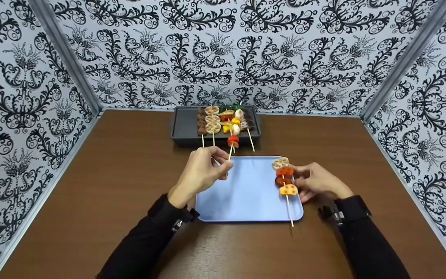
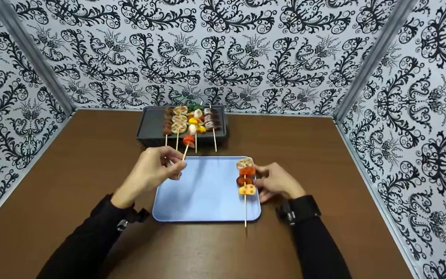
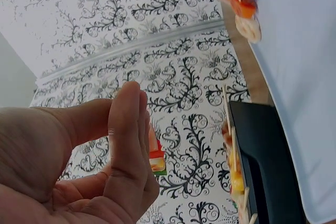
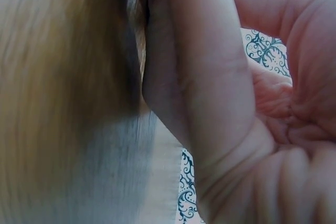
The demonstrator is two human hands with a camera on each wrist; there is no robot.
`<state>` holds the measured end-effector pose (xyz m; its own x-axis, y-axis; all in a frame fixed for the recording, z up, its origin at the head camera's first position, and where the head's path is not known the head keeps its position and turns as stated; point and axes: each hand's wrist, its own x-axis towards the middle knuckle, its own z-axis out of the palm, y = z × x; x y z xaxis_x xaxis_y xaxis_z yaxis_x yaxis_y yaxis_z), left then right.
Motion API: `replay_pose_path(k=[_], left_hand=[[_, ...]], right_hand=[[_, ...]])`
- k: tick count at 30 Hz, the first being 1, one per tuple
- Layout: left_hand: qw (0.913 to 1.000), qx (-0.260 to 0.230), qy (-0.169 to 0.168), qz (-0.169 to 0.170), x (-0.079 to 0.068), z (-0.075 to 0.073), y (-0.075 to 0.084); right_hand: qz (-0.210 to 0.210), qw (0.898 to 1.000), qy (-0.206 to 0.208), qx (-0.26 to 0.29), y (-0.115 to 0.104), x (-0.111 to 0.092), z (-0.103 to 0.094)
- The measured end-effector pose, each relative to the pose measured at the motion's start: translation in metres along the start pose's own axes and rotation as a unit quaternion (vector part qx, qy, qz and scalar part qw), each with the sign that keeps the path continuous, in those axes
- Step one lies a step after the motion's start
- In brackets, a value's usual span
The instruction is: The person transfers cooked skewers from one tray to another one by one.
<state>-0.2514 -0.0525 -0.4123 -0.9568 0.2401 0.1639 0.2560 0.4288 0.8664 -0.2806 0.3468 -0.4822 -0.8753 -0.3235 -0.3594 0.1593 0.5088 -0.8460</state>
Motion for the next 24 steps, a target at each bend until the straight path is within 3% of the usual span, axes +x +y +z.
replay_pose_path(k=[14,24], left_hand=[[0.9965,-0.05,-0.067,0.009,-0.013,0.024,-0.003],[0.9953,-0.029,-0.092,0.003,-0.018,0.044,-0.009]], right_hand=[[0.001,1.0,0.005,0.008,-0.002,0.001,-0.001],[-0.003,1.0,-0.008,0.005,-0.001,-0.002,-0.001]])
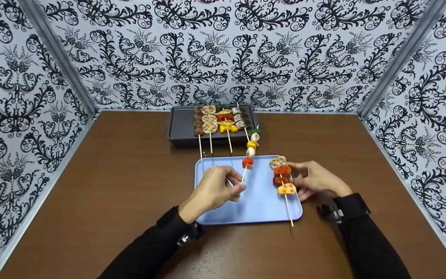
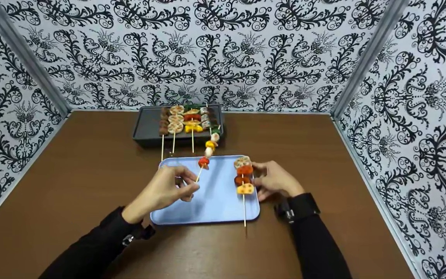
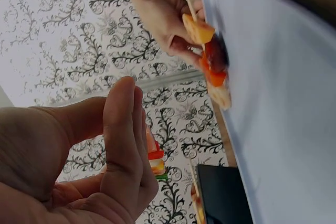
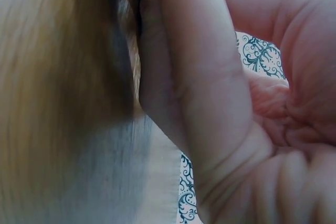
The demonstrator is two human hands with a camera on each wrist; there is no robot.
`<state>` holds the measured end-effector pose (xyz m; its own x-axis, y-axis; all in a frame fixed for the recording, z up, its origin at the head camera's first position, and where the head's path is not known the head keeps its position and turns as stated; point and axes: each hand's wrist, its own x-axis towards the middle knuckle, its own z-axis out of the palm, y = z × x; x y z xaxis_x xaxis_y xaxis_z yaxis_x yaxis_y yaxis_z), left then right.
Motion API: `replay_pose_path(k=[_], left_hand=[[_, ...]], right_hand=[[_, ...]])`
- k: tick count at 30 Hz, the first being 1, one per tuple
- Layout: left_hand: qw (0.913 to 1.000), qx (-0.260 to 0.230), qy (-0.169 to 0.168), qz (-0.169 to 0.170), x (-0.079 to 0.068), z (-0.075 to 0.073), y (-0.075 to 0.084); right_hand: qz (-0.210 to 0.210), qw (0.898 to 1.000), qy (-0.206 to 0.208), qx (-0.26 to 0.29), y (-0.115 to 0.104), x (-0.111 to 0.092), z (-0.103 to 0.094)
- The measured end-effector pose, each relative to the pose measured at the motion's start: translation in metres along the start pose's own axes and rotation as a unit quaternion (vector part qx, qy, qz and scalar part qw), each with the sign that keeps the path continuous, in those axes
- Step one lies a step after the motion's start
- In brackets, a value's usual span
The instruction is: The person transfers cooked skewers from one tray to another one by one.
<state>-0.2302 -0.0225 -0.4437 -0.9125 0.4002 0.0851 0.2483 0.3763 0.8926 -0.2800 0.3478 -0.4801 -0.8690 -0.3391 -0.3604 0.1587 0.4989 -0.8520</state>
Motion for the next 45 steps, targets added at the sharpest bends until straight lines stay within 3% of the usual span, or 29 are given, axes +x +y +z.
replay_pose_path(k=[25,34,45], left_hand=[[0.9988,-0.001,-0.043,-0.025,-0.006,0.041,-0.007],[0.9938,-0.043,-0.058,-0.084,-0.009,0.059,-0.008],[0.9917,-0.041,-0.063,-0.104,-0.008,0.078,-0.005]], right_hand=[[0.005,1.0,0.009,0.004,0.0,0.003,0.001],[0.007,1.0,0.006,0.008,-0.001,0.003,0.002],[0.003,1.0,0.0,0.02,0.003,0.005,0.001]])
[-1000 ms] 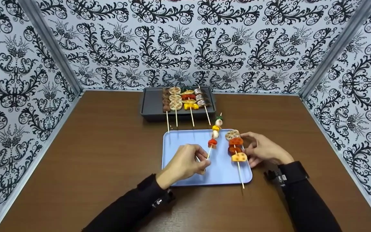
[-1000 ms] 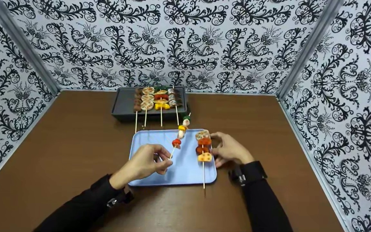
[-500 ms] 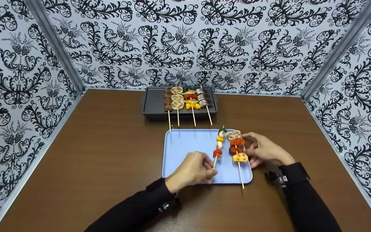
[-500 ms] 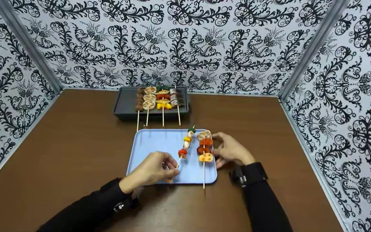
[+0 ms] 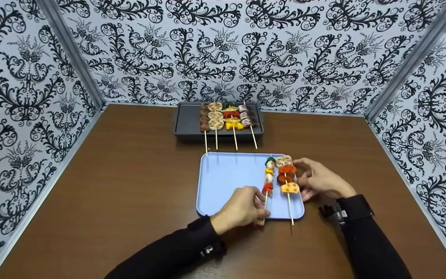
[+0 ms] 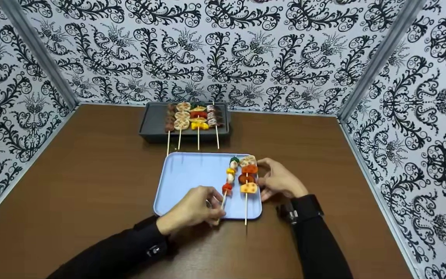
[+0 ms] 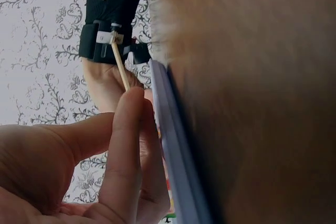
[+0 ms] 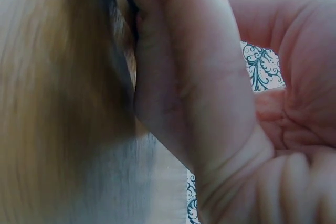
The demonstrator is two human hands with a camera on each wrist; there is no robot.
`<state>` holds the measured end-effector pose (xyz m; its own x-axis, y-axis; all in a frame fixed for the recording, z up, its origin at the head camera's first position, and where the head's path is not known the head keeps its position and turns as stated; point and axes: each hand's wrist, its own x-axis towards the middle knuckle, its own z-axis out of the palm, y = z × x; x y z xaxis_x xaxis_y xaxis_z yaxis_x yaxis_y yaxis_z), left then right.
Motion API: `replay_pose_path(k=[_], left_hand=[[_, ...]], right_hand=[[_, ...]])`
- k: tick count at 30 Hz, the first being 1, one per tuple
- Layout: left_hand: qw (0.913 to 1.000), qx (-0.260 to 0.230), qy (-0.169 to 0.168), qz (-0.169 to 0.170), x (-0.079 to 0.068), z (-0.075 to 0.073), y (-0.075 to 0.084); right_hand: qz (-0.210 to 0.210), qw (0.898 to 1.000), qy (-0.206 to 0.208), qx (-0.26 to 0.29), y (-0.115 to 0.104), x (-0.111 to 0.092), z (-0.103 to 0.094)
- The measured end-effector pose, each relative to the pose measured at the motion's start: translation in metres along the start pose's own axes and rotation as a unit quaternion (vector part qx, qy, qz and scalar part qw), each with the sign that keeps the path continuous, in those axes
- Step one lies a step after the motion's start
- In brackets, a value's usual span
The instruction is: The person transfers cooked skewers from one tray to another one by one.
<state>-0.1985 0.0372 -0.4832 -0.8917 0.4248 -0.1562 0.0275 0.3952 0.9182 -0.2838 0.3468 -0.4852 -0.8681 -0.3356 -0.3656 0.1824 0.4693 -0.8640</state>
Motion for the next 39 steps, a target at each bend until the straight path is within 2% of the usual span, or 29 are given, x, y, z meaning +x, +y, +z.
replay_pose_path(k=[14,18,28,34,39], left_hand=[[0.9996,-0.026,-0.012,-0.004,0.004,0.023,0.009],[0.9998,-0.017,-0.013,0.005,0.004,0.027,0.01],[0.994,0.09,-0.014,0.06,0.004,0.02,0.009],[0.9936,0.095,-0.018,0.058,0.003,0.014,0.009],[0.9927,0.097,-0.023,0.068,0.002,0.007,0.01]], right_hand=[[0.006,1.0,0.004,0.011,0.0,0.0,-0.001],[0.009,1.0,0.002,0.014,-0.001,-0.001,-0.001],[0.001,1.0,-0.003,0.008,-0.003,-0.002,0.0],[0.001,1.0,-0.007,0.009,-0.003,-0.002,-0.001],[0.004,1.0,-0.003,0.01,-0.001,-0.002,-0.001]])
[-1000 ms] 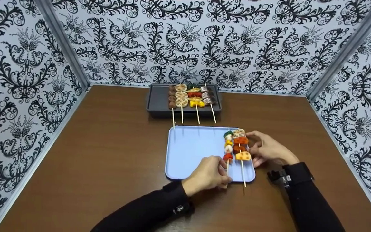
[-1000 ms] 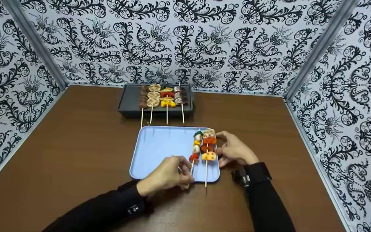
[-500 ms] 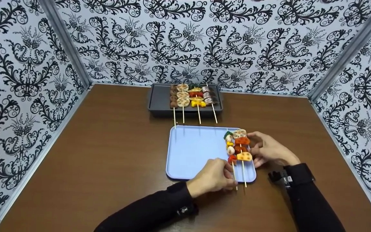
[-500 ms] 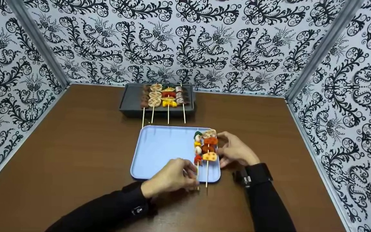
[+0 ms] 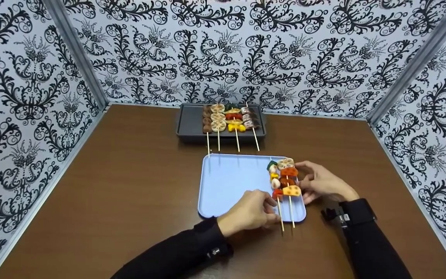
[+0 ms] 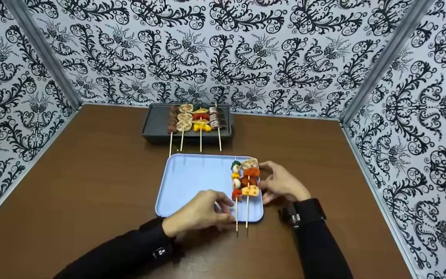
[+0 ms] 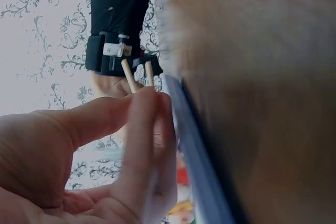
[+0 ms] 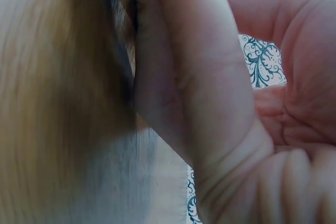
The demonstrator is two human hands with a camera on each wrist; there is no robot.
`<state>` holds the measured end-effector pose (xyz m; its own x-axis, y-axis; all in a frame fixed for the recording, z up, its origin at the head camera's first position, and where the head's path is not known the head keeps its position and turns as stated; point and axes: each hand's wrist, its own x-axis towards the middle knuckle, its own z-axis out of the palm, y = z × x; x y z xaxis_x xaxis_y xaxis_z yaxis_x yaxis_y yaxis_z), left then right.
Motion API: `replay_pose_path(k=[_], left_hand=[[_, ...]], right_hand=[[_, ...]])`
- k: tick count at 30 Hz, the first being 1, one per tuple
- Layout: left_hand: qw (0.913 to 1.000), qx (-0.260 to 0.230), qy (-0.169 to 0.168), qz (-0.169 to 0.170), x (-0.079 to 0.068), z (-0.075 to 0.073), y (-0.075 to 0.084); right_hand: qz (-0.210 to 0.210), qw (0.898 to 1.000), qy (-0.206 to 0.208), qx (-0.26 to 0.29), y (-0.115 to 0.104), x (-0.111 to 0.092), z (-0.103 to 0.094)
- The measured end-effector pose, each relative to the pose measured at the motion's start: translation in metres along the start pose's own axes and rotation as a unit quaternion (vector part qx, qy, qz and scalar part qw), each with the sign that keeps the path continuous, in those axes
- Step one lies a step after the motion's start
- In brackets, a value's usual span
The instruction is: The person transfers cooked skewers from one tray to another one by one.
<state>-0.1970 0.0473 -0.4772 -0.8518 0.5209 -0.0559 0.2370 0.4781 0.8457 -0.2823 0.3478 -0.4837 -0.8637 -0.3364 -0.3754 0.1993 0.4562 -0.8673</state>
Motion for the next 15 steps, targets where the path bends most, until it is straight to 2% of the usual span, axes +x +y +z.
replay_pose_path(k=[5,15], left_hand=[[0.9997,0.01,0.012,0.02,-0.002,-0.012,-0.003],[0.9921,0.07,0.081,0.066,0.001,-0.042,-0.002]], right_hand=[[0.001,1.0,-0.002,-0.007,0.002,0.001,0.001],[-0.001,1.0,-0.005,-0.003,0.0,0.0,-0.002]])
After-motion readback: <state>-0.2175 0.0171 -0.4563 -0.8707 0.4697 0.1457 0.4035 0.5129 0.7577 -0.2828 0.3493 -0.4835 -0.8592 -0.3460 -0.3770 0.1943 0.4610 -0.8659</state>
